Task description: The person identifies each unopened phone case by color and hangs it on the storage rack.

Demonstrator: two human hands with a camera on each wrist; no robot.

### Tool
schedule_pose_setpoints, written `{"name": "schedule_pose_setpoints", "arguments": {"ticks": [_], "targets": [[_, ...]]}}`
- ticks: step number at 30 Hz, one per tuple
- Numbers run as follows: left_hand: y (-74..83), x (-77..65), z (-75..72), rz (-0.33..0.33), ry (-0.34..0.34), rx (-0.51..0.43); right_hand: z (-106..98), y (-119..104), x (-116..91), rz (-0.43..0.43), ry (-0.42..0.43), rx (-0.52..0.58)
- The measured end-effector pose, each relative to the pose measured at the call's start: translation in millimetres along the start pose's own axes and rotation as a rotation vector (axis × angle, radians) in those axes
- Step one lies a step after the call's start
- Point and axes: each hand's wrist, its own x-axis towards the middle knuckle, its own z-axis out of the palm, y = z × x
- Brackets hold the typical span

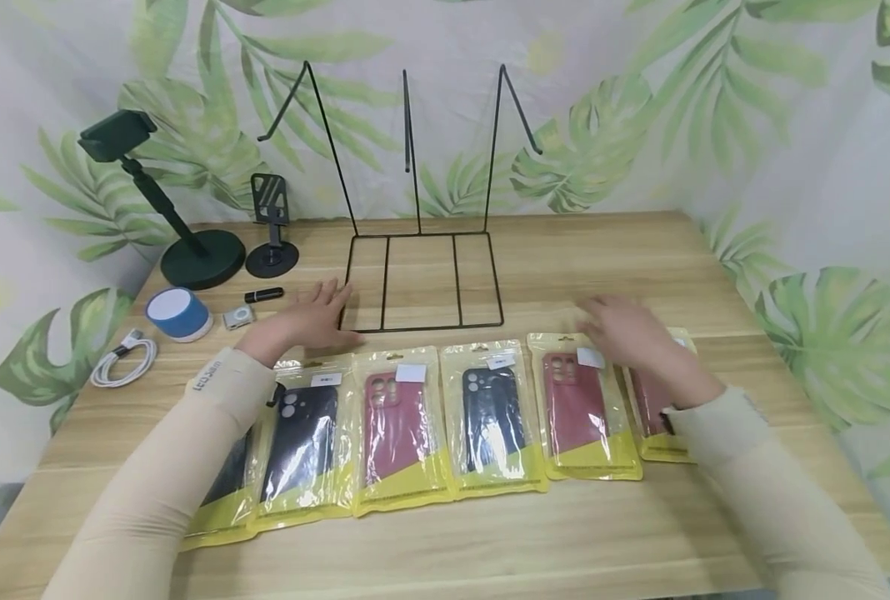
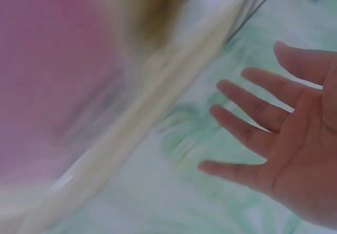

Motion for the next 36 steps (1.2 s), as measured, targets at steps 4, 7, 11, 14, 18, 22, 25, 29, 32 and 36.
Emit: {"name": "schedule_pose_setpoints", "arguments": {"ticks": [4,7,11,14,18,22,25,29,32,36], "targets": [[-4.9,3.7,1.8,0.009,-0.018,-0.004,-0.9,45.1,-12.6,0.048,-0.001,0.027],[-5.7,5.9,2.4,0.022,-0.017,-0.01,0.2,72.7,-17.7,0.067,-0.027,0.034],[-7.4,5.5,2.5,0.006,-0.005,-0.025,2.6,99.5,-20.4,0.078,-0.069,0.041],[-8.4,5.0,2.4,-0.025,0.002,-0.022,4.2,115.3,-21.5,0.105,-0.1,0.07],[-9.3,5.9,2.5,-0.045,-0.005,0.007,3.8,132.0,-23.0,0.16,-0.142,0.14],[-11.1,7.9,2.6,-0.022,-0.005,0.031,3.6,142.3,-23.1,0.192,-0.161,0.167],[-13.1,8.8,2.5,-0.003,0.003,0.033,3.9,145.3,-22.2,0.201,-0.168,0.155],[-14.8,8.5,2.4,-0.003,0.007,0.021,4.4,145.6,-21.1,0.196,-0.162,0.152],[-14.8,8.8,2.7,-0.011,0.008,0.014,3.0,144.3,-22.8,0.18,-0.103,0.178],[-13.3,7.6,2.5,-0.017,0.007,0.007,-10.7,134.2,-29.9,0.181,0.016,0.211]]}}
